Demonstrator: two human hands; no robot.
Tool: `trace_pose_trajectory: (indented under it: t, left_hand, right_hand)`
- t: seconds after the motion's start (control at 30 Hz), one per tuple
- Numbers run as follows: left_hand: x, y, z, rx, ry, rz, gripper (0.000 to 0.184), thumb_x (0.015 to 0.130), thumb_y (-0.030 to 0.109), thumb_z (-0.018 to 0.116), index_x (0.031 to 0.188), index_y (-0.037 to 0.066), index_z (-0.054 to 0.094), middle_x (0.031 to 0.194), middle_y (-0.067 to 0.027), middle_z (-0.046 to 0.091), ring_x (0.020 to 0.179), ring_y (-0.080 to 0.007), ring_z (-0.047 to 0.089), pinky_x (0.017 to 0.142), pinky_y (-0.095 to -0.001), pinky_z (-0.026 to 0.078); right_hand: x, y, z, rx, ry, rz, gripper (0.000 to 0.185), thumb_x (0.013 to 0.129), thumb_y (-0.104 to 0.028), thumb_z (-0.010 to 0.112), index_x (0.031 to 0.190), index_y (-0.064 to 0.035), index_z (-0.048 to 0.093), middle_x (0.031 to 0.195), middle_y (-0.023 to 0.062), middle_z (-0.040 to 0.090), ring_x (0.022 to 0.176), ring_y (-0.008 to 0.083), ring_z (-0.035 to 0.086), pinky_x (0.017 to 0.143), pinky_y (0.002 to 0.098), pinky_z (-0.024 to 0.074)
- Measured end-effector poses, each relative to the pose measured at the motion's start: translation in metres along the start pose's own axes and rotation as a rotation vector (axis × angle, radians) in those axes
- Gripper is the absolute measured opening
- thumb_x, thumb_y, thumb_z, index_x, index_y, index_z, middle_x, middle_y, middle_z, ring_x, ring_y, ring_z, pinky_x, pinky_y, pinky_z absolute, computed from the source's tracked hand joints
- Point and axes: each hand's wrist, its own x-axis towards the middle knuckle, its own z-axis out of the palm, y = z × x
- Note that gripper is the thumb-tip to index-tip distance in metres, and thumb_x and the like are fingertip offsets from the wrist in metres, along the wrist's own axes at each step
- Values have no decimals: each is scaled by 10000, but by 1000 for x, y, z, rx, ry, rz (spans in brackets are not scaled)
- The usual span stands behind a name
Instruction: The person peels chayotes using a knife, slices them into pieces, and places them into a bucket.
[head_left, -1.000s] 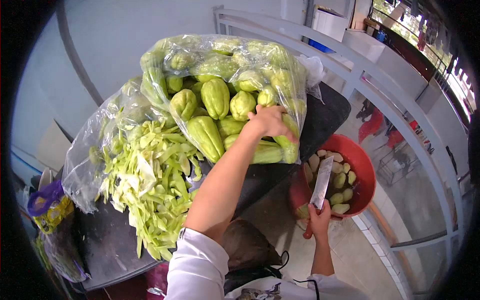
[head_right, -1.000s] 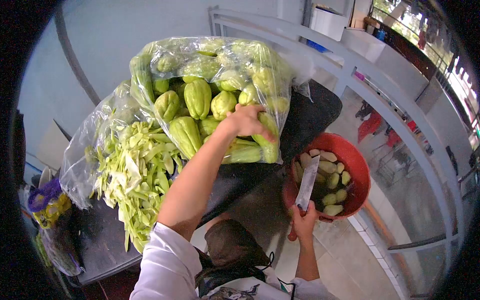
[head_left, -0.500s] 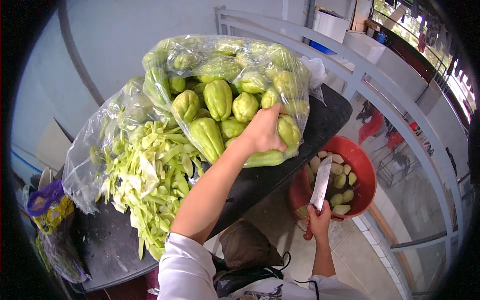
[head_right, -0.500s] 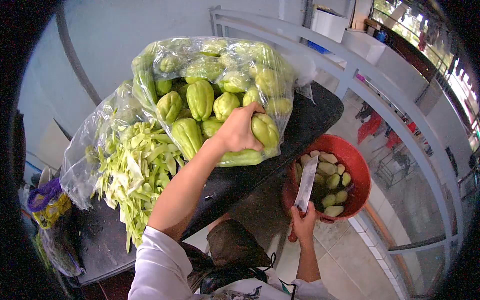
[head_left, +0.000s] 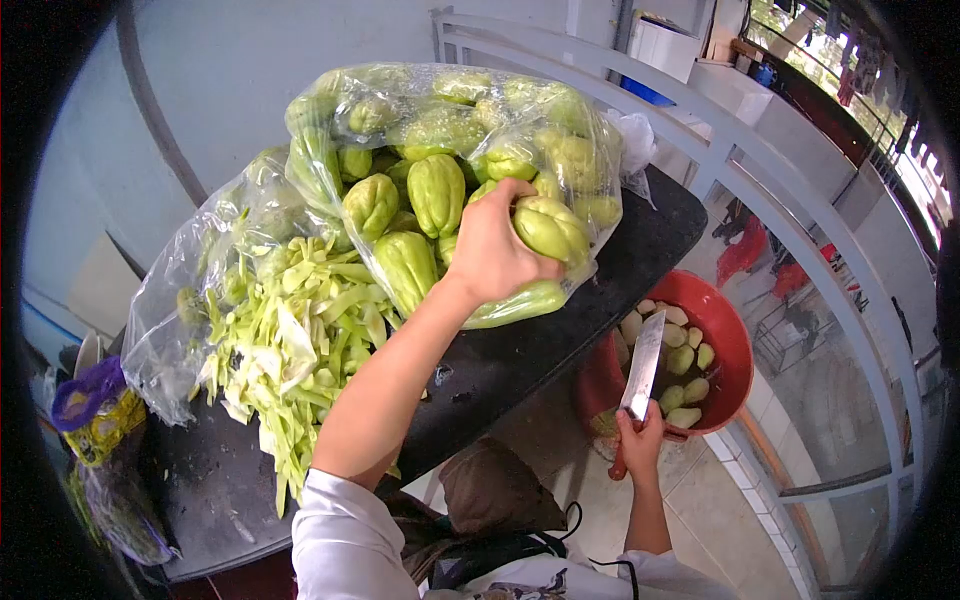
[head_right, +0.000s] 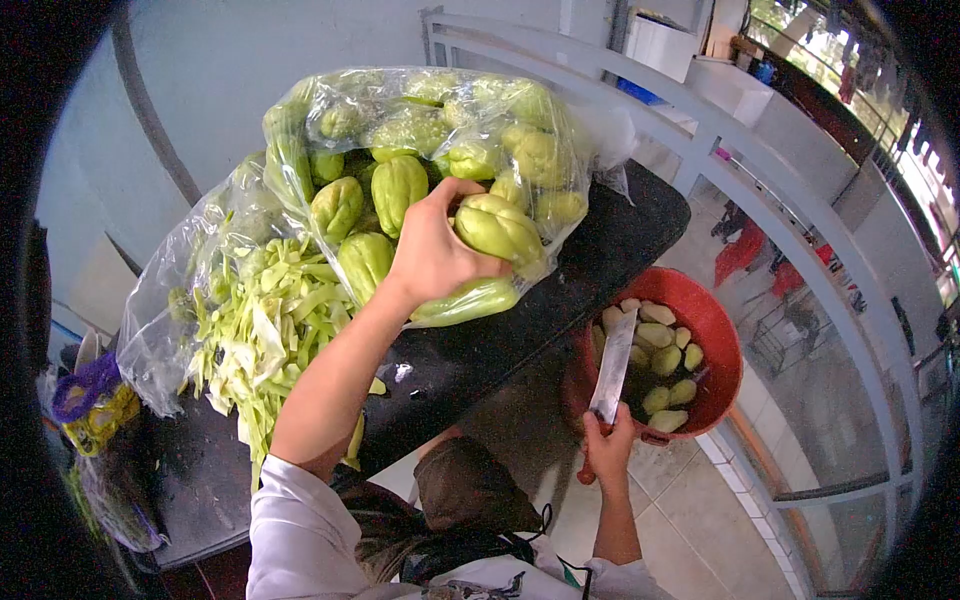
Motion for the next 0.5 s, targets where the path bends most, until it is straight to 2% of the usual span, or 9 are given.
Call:
trace_pose_trajectory:
  t: [0.07, 0.13, 0.2, 0.27, 0.33, 0.37, 0.4, 0.47, 0.5]
  left_hand:
    - [-3, 2, -2, 6, 41, -24, 738, 493, 190, 883, 1126, -7, 558, 959, -180, 657, 931, -344, 649, 870, -376, 512]
    - [-7, 7, 0, 10, 83, -43, 743, 492, 186, 884, 1130, -7, 556, 971, -176, 653, 945, -337, 647, 875, -374, 510]
    - [-17, 10, 3, 103, 70, 152, 740, 500, 184, 883, 1137, 6, 551, 1008, -171, 641, 974, -329, 640, 883, -372, 507]
    - [-22, 8, 3, 100, 49, 65, 735, 509, 185, 884, 1143, 23, 549, 1036, -166, 633, 993, -327, 636, 886, -375, 505]
    - [-27, 10, 4, 163, 133, 239, 742, 507, 188, 889, 1144, 22, 546, 1031, -174, 631, 994, -331, 635, 886, -374, 506]
    - [-28, 12, 5, 168, 135, 257, 734, 510, 189, 890, 1136, 5, 553, 1021, -175, 642, 988, -314, 645, 885, -367, 511]
    - [-24, 10, 4, 164, 122, 251, 734, 510, 189, 890, 1136, 5, 553, 1021, -175, 642, 988, -314, 645, 885, -367, 511]
    - [-12, 5, -3, 28, 108, -138, 707, 522, 201, 885, 1122, -6, 573, 1008, -171, 663, 968, -289, 661, 876, -358, 519]
    - [-11, 8, -6, 82, 170, -8, 700, 525, 224, 882, 1115, -14, 590, 988, -173, 679, 944, -263, 671, 867, -354, 524]
  right_hand:
    - [-2, -3, 5, 106, 32, 155, 211, 893, -72, 670, 1035, -26, 520, 757, 15, 567, 492, 82, 512, 423, 253, 431]
    - [-1, 17, 3, 107, 33, 130, 205, 894, -72, 666, 1031, -29, 520, 754, 14, 567, 494, 80, 513, 418, 250, 432]
    - [-2, 26, 4, 122, 40, 118, 199, 895, -72, 663, 1027, -31, 520, 751, 13, 567, 496, 77, 514, 413, 247, 432]
    - [0, 18, -2, 144, -1, 166, 201, 896, -79, 664, 1032, -34, 522, 752, 9, 562, 498, 71, 505, 408, 242, 431]
    - [4, 0, 0, 110, 19, 148, 200, 895, -78, 665, 1027, -35, 521, 754, 7, 559, 500, 69, 499, 408, 242, 430]
    - [-1, -3, 2, 75, 48, 153, 198, 894, -77, 665, 1022, -36, 520, 755, 5, 555, 502, 66, 493, 409, 242, 429]
    - [-4, -2, 3, 74, 52, 168, 198, 894, -77, 665, 1022, -36, 520, 755, 5, 555, 502, 66, 493, 409, 242, 429]
    - [0, 6, 1, 138, -6, 164, 190, 894, -81, 669, 1011, -39, 525, 751, 6, 555, 501, 68, 488, 418, 245, 420]
    - [3, 10, 5, 111, 9, 101, 187, 888, -81, 674, 1002, -39, 533, 749, 6, 559, 519, 70, 498, 449, 246, 417]
